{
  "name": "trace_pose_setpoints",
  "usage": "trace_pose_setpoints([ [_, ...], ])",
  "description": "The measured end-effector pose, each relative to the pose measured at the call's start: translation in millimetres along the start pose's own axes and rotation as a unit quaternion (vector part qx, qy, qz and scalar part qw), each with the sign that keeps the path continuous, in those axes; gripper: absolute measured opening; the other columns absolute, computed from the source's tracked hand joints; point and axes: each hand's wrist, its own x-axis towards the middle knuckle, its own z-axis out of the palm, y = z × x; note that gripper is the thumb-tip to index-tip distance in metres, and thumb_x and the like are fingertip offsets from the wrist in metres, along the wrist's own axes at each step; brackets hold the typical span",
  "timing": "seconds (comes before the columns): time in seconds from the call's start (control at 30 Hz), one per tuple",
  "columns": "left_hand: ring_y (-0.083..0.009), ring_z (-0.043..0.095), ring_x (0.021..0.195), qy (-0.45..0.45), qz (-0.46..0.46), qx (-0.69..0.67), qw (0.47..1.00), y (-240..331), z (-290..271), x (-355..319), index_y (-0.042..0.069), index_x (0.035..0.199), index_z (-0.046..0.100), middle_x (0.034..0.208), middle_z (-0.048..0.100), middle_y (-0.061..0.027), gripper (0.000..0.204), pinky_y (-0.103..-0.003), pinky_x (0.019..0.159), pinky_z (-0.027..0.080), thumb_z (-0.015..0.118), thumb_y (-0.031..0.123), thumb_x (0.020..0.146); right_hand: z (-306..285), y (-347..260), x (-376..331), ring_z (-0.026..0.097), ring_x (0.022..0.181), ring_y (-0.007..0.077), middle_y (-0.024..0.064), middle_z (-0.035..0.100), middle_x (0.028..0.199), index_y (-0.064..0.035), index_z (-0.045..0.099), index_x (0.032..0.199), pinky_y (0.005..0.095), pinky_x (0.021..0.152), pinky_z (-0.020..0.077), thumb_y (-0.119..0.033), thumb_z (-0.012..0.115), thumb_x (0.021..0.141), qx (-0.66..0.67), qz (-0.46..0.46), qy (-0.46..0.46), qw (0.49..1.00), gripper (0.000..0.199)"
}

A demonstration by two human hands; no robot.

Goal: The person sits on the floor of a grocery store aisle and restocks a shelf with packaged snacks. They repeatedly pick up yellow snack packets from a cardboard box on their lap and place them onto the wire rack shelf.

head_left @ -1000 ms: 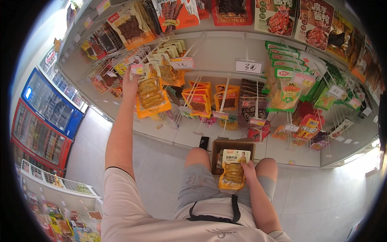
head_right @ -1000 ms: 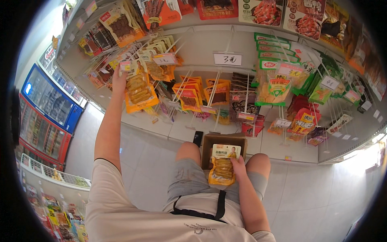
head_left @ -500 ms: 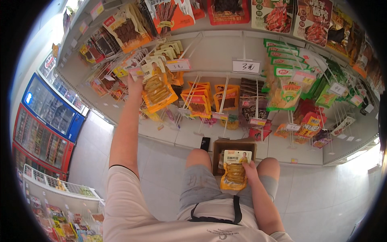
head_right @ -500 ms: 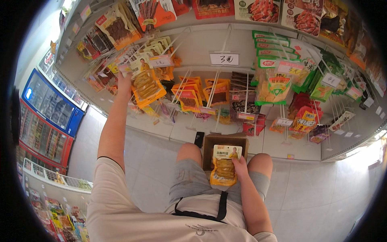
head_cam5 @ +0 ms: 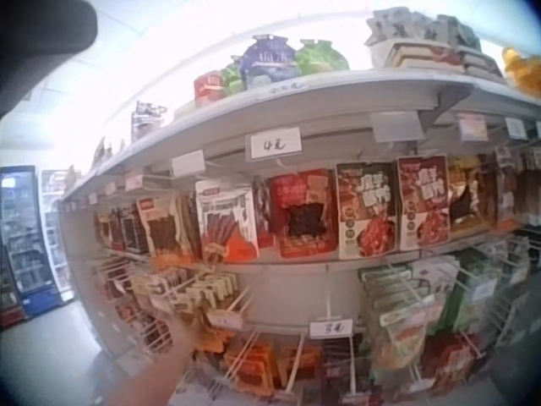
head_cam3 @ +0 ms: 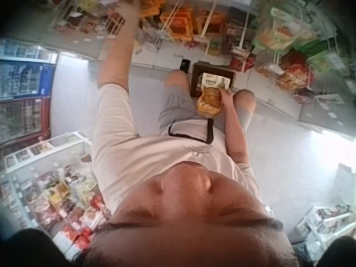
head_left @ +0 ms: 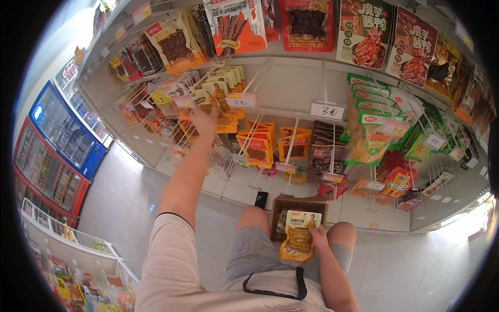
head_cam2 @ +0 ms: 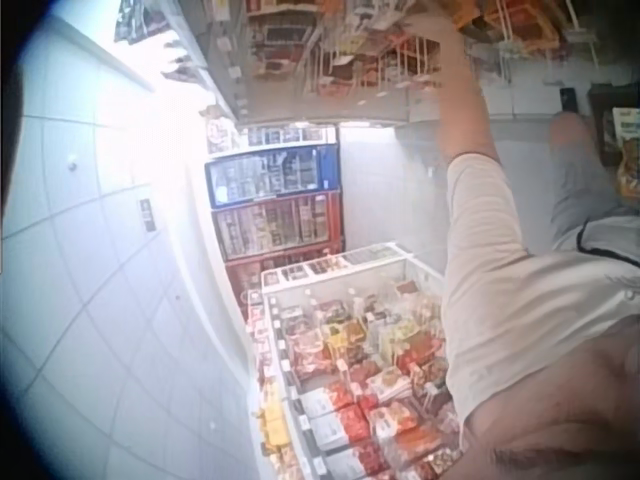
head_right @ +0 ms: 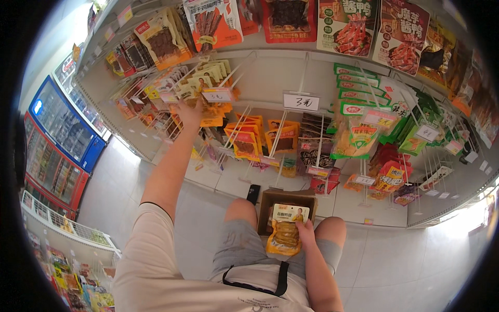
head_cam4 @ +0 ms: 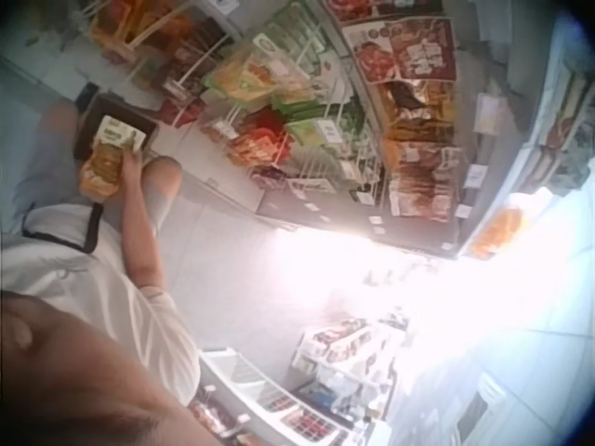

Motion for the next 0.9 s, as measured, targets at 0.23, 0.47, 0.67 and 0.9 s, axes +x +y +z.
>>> trace_pose_setpoints([
  [0.23,-0.0466,0.044,0.152,-0.066,0.093,0.028,0.993,3.5,5.1,6.3,0.009,0.17,0.037,0.171,0.027,-0.0288,0.082,-0.053,0.119,0.049,0.078,0.039,0.105,3.1,7.0,6.5,0.068,0.117,0.021,0.008,0.073,0.128,-0.0041,0.062,0.14,0.0382,0.102,0.0537,-0.015,0.066,0.107,0.014,0.017,-0.006,1.0,0.035],
  [0.47,-0.0433,0.05,0.15,-0.193,0.13,0.103,0.967,13.3,48.2,39.6,0.018,0.174,0.034,0.177,0.02,-0.0256,0.084,-0.05,0.113,0.057,0.079,0.02,0.103,-7.6,14.6,11.0,0.069,0.115,0.0207,0.0072,0.074,0.127,-0.0045,0.062,0.141,0.0384,0.1,0.0545,-0.015,0.067,0.108,0.023,0.012,0.009,1.0,0.035],
  [0.67,-0.0409,0.039,0.16,-0.261,0.013,-0.041,0.964,-38.7,75.1,134.5,0.02,0.177,0.028,0.182,0.015,-0.0212,0.103,-0.05,0.12,0.054,0.087,0.015,0.093,7.5,6.8,10.1,0.069,0.113,0.0194,0.0056,0.074,0.125,-0.0058,0.062,0.141,0.0372,0.096,0.0553,-0.016,0.067,0.109,0.035,0.022,-0.022,0.999,0.035],
  [0.9,-0.042,0.035,0.162,-0.217,0.142,0.071,0.963,-51.4,38.6,115.7,0.014,0.174,0.034,0.176,0.031,-0.0235,0.11,-0.054,0.122,0.05,0.096,0.029,0.084,16.5,2.9,13.6,0.069,0.112,0.0182,0.0042,0.073,0.126,-0.0075,0.061,0.144,0.0369,0.094,0.0549,-0.016,0.065,0.11,0.033,0.014,-0.041,0.999,0.035],
])
